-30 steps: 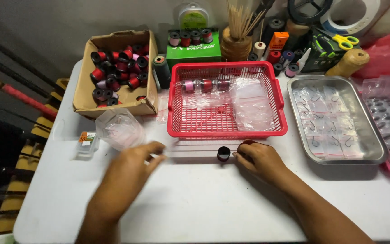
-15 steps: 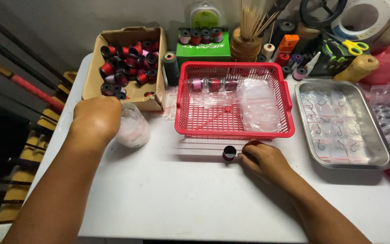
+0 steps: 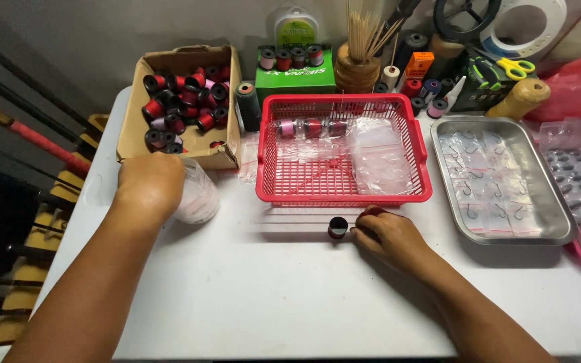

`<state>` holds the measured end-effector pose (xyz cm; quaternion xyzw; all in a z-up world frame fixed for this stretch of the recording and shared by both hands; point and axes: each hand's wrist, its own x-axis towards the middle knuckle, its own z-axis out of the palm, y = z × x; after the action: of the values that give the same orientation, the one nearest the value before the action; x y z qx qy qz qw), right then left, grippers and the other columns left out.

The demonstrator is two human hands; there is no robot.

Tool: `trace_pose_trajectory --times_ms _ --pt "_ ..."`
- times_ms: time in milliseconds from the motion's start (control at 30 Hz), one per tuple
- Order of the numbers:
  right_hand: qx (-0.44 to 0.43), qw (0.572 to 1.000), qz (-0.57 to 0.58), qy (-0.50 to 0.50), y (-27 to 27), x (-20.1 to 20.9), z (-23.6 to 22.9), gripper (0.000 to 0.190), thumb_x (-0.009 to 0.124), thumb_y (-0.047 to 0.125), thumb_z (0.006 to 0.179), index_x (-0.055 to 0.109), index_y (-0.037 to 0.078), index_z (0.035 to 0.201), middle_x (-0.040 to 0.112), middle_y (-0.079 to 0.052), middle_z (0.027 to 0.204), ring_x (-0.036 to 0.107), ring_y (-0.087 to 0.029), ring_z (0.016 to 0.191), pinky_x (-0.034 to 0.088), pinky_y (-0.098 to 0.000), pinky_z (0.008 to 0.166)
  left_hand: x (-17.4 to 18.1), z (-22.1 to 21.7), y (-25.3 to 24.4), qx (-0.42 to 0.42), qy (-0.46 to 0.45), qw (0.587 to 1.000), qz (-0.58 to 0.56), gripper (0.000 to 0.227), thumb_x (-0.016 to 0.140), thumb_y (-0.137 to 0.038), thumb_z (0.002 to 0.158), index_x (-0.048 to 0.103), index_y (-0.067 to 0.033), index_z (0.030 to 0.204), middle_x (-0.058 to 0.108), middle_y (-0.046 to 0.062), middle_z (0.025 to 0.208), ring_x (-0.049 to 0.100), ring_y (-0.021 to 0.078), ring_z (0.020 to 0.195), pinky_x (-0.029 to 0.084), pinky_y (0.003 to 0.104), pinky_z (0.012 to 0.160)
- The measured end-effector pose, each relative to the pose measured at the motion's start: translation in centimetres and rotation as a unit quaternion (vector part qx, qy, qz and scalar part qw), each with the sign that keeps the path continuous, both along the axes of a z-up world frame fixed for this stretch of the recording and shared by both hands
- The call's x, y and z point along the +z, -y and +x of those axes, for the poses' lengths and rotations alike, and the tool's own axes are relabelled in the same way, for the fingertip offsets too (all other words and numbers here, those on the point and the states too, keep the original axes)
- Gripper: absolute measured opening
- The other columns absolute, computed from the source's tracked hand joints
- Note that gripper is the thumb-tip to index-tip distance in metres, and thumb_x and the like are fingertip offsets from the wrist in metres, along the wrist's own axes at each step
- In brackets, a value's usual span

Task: The person takes spools of fishing line from a cardboard box and places them into small plastic bags. They seal the bags and place them into a red basket. The person repeats this process for multiple spools.

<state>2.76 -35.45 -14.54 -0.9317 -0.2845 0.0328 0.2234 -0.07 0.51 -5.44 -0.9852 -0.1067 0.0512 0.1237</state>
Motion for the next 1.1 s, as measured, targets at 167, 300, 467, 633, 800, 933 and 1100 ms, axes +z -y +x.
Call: trace_pose_trajectory --times_ms 167,300,467,633,800,933,1100 --pt "-0.004 1.000 -0.005 -0.011 0.0 0.3 0.0 0.017 0.060 0.021 0.080 0.066 0.007 0.087 0.066 -0.015 0.073 0.066 -0.026 0.067 0.053 -0.0297 0.058 0.7 -0.3 0.8 -0.018 0.008 1.000 -0.006 0.024 0.046 0.006 0.078 0.069 0.0004 0.075 0.067 0.015 0.068 0.068 0.0322 0.071 0.051 0.050 0.062" --pt "0.010 1.000 0.001 0.006 0.0 0.1 0.1 0.017 0.061 0.021 0.079 0.066 0.006 0.086 0.066 -0.016 0.072 0.066 -0.029 0.067 0.053 -0.0328 0.059 1.9 -1.6 1.7 -0.006 0.015 1.000 -0.013 0.024 0.046 0.006 0.078 0.070 0.0002 0.077 0.067 0.015 0.069 0.068 0.0342 0.072 0.050 0.053 0.065" --pt "0.009 1.000 0.008 0.015 -0.1 0.0 0.0 0.018 0.061 0.022 0.079 0.066 0.006 0.085 0.065 -0.017 0.071 0.066 -0.030 0.068 0.052 -0.0351 0.059 3.0 -1.8 1.8 -0.009 0.033 0.999 -0.022 0.025 0.045 0.005 0.078 0.069 -0.0016 0.073 0.067 0.015 0.067 0.068 0.0332 0.070 0.050 0.052 0.064" --pt "0.005 1.000 0.004 0.009 -0.2 0.5 -0.1 0.018 0.060 0.021 0.079 0.066 0.007 0.087 0.066 -0.016 0.073 0.066 -0.030 0.070 0.052 -0.0345 0.061 2.7 -2.1 1.6 -0.005 0.038 0.998 -0.041 0.021 0.049 0.003 0.079 0.070 -0.0024 0.080 0.067 0.017 0.071 0.067 0.0361 0.074 0.051 0.052 0.068" --pt "0.010 1.000 0.000 0.003 -0.2 0.5 -0.1 0.018 0.059 0.022 0.080 0.066 0.008 0.088 0.066 -0.016 0.074 0.066 -0.029 0.071 0.052 -0.0348 0.061 4.0 -2.6 1.7 0.014 0.033 0.997 -0.068 0.020 0.057 -0.003 0.079 0.070 -0.0094 0.092 0.069 0.013 0.077 0.068 0.0325 0.081 0.050 0.050 0.075" --pt "0.065 0.996 0.028 0.058 1.2 -3.4 1.1 0.017 0.057 0.026 0.078 0.063 0.011 0.085 0.063 -0.004 0.086 0.061 -0.022 0.071 0.048 -0.0361 0.061 3.7 -1.3 0.9 0.071 -0.054 0.995 -0.034 0.011 0.056 -0.028 0.082 0.066 -0.0230 0.081 0.066 0.003 0.075 0.061 0.0245 0.080 0.045 0.036 0.058" --pt "0.071 0.993 0.046 0.086 1.2 -3.4 1.1 0.015 0.059 0.024 0.077 0.063 0.010 0.082 0.062 -0.003 0.085 0.061 -0.022 0.070 0.048 -0.0356 0.060 2.0 0.1 -0.1 0.083 -0.141 0.981 -0.100 0.011 0.052 -0.016 0.063 0.057 -0.0162 0.054 0.053 0.002 0.057 0.049 0.0192 0.057 0.034 0.031 0.048"
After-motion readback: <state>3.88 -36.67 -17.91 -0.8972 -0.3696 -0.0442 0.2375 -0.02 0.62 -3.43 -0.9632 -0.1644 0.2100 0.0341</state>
